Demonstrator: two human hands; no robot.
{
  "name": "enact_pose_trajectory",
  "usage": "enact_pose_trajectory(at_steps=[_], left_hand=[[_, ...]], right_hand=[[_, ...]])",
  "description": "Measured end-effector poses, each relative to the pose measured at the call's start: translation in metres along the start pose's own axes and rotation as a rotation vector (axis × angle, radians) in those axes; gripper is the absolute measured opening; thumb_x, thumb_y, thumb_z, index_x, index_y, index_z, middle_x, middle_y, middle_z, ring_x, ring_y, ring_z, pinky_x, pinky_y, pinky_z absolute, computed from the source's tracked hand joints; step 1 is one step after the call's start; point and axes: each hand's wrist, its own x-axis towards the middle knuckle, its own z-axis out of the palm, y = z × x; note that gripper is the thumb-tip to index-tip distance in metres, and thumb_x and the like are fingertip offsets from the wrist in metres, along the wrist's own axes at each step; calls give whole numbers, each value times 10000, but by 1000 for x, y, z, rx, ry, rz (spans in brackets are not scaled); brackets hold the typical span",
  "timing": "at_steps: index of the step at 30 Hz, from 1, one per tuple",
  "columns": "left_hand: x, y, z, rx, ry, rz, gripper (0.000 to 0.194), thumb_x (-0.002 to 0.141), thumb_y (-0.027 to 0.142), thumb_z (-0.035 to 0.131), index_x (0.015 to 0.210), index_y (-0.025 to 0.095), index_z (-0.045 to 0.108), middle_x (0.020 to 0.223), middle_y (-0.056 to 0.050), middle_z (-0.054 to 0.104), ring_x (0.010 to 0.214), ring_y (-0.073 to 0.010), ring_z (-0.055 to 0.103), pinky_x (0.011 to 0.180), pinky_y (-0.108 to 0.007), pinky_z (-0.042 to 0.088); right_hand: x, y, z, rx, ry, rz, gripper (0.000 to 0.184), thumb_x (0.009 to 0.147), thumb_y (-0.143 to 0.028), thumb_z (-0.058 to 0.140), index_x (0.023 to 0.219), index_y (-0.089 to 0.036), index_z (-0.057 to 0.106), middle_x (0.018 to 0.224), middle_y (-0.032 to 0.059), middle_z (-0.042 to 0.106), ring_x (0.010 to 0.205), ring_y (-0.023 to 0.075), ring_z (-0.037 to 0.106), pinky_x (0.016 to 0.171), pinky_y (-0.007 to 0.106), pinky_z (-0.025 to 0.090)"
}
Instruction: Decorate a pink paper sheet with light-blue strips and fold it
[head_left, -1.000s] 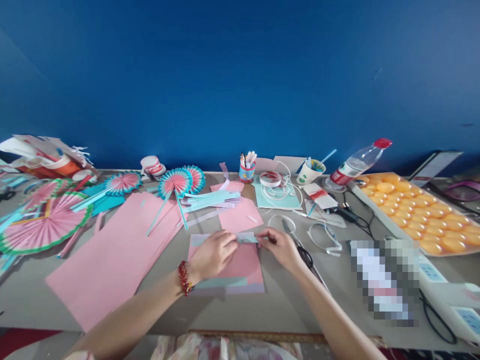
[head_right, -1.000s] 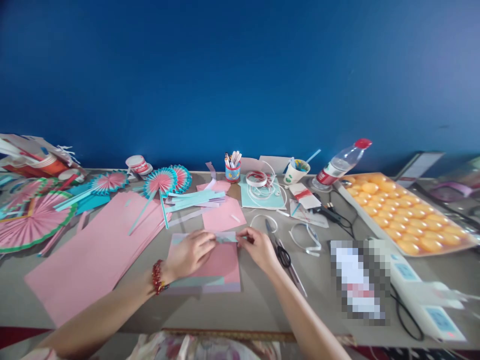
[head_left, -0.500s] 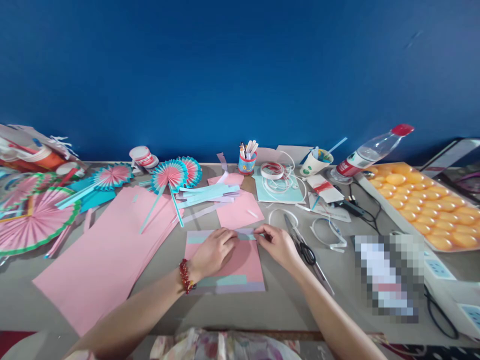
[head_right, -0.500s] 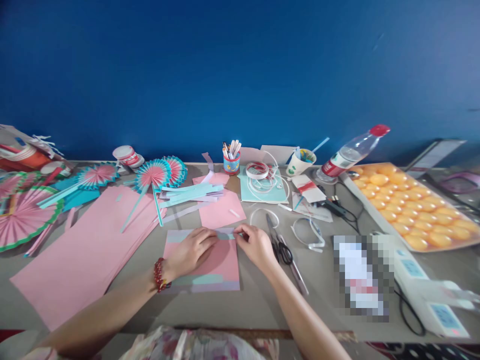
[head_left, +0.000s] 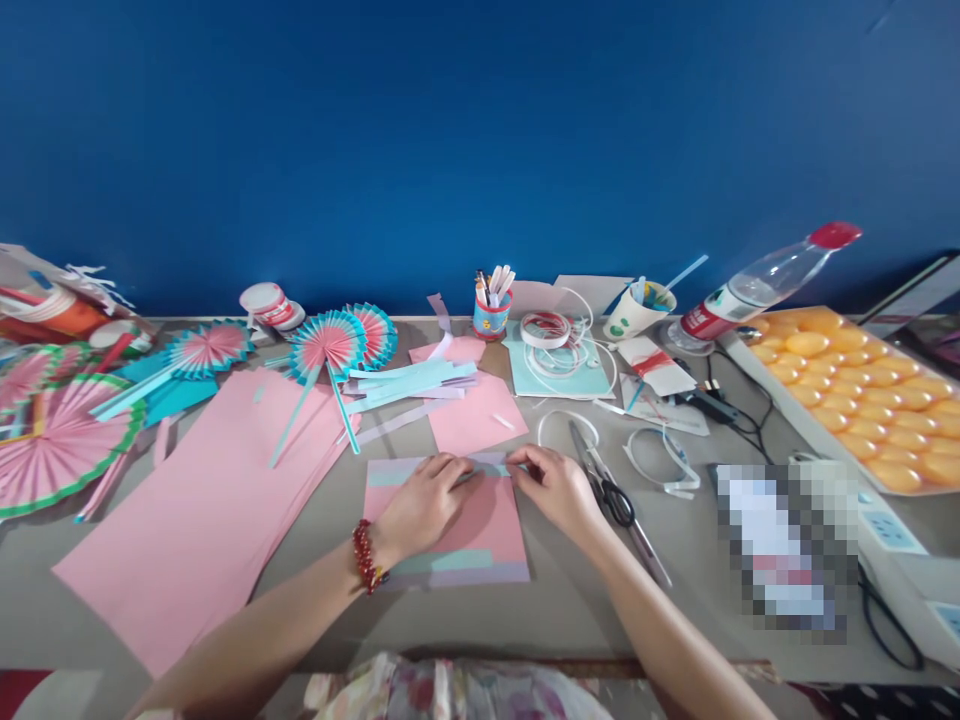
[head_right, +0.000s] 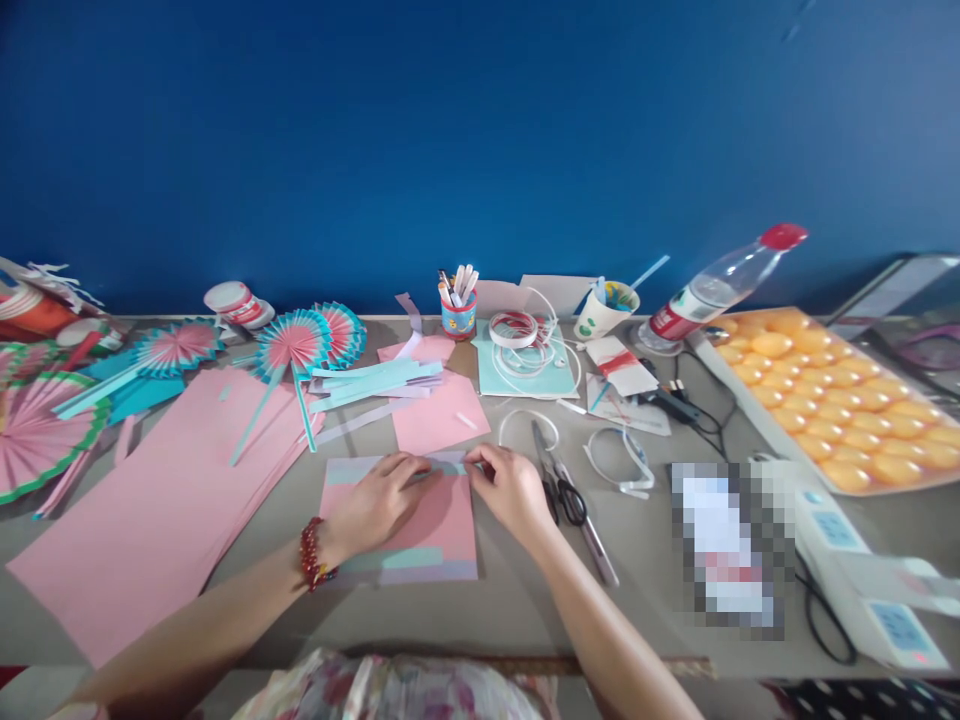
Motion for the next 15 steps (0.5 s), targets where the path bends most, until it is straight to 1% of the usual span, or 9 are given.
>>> enact_pose_trajectory(at_steps=[2,6,15], left_hand=[[0,1,0,-10,-7,-18,308,1034,184,407,1286,204,583,1190,-98,603,1103,-248,563,963,-414,488],[-1,1,1,-14,-28,-34,325,1041,195,382,1305,225,570,1190,-86,606,1111,-235,561,973,-414,491],[0,2,-4,-25,-29,-22,332,1041,180,380,1317,210,563,1206,-96,600,1122,-250,553,970,-412,489]], right_hand=[[-1,-1,0,-45,17,-13,128,819,-238,547,861,-235,668,772,10,695,708,179,629,677,268,429],[-4,-3,-1,-148,70,-46,129,835,-232,552,902,-240,663,710,6,667,695,184,618,668,270,421],[-4,-2,1,-212,68,-86,136,864,-194,516,918,-242,631,711,11,667,704,196,635,676,279,424]])
